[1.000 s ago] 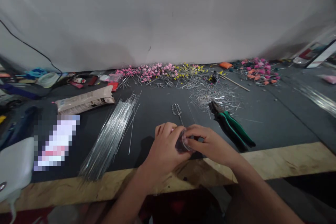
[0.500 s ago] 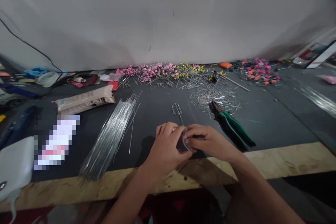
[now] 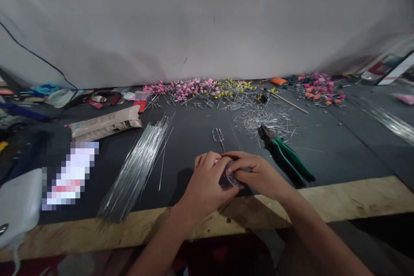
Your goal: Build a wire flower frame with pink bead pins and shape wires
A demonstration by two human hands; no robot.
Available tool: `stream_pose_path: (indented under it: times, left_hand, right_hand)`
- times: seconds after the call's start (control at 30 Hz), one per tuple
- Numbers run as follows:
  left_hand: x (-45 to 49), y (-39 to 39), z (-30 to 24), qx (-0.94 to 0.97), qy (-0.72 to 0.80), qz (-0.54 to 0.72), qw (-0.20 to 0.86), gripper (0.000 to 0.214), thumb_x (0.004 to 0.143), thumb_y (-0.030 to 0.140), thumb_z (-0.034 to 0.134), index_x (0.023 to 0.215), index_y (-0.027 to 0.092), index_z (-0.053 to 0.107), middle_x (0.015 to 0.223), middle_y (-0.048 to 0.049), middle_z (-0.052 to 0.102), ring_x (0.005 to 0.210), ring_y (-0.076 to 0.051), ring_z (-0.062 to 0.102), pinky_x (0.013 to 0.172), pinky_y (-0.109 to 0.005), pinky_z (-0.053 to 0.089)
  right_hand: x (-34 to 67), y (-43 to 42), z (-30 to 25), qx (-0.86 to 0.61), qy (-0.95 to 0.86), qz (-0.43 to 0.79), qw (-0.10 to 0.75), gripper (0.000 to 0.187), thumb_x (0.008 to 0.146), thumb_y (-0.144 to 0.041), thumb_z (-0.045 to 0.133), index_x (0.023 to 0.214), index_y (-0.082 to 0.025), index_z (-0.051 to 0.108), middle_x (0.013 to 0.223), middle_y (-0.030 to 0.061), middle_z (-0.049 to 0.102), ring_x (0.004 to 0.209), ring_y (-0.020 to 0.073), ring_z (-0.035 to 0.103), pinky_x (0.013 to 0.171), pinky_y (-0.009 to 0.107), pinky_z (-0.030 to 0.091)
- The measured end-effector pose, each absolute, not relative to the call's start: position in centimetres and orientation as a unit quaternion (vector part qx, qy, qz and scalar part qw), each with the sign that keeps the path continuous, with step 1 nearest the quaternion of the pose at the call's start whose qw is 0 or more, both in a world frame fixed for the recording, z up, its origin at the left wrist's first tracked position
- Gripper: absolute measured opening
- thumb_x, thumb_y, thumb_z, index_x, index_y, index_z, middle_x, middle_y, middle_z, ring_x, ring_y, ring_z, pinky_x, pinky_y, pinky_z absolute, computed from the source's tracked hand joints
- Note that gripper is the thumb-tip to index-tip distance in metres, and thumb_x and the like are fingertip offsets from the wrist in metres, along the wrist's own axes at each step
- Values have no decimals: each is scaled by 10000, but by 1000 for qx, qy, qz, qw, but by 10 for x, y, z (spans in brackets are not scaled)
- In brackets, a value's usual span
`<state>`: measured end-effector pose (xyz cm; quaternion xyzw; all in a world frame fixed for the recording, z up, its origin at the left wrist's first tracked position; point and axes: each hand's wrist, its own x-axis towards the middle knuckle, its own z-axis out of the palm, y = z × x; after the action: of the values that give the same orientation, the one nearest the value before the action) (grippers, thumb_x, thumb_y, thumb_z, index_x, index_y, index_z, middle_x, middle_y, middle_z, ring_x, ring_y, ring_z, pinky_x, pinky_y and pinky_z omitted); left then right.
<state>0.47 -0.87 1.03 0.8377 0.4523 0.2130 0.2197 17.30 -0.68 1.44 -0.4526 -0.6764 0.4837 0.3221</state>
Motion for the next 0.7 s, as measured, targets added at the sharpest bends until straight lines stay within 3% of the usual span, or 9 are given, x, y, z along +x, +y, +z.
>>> stream_pose_path:
  times: [0.2,0.43,0.57,0.7]
  left_hand:
    - [6,-9,10,838,453,213,218,395,661,398,678,984,228,526,896,-19,461,870,-210,424,794,-374,344]
    - [6,-8,8,838,452,214,218,402,667,380,672,1013,233,530,941,-36,480,910,-222,446,833,-398,346]
    - [5,-7,7,817,478,244,211,435,660,491,660,988,229,549,928,-44,481,906,-234,456,824,-414,366]
    - [2,-4,4,767,524,284,239,384,651,392,692,965,221,551,929,-41,461,865,-216,489,762,-381,421]
  right_hand:
    - [172,-6,10,-470,-686,446,332,203,705,-78,546,731,-228,681,1012,1,641,927,148,595,823,270,436]
    - [175,-7,24,-402,-758,441,264,238,838,-172,476,664,-208,633,996,19,635,1016,173,551,867,322,414]
    - [178,-8,20,-433,-693,470,333,108,825,-268,535,837,-221,632,1114,49,600,1072,198,524,912,368,393]
    - [175,-9,15,-454,-634,515,356,268,712,-299,677,938,-211,561,959,30,617,855,156,569,769,302,455]
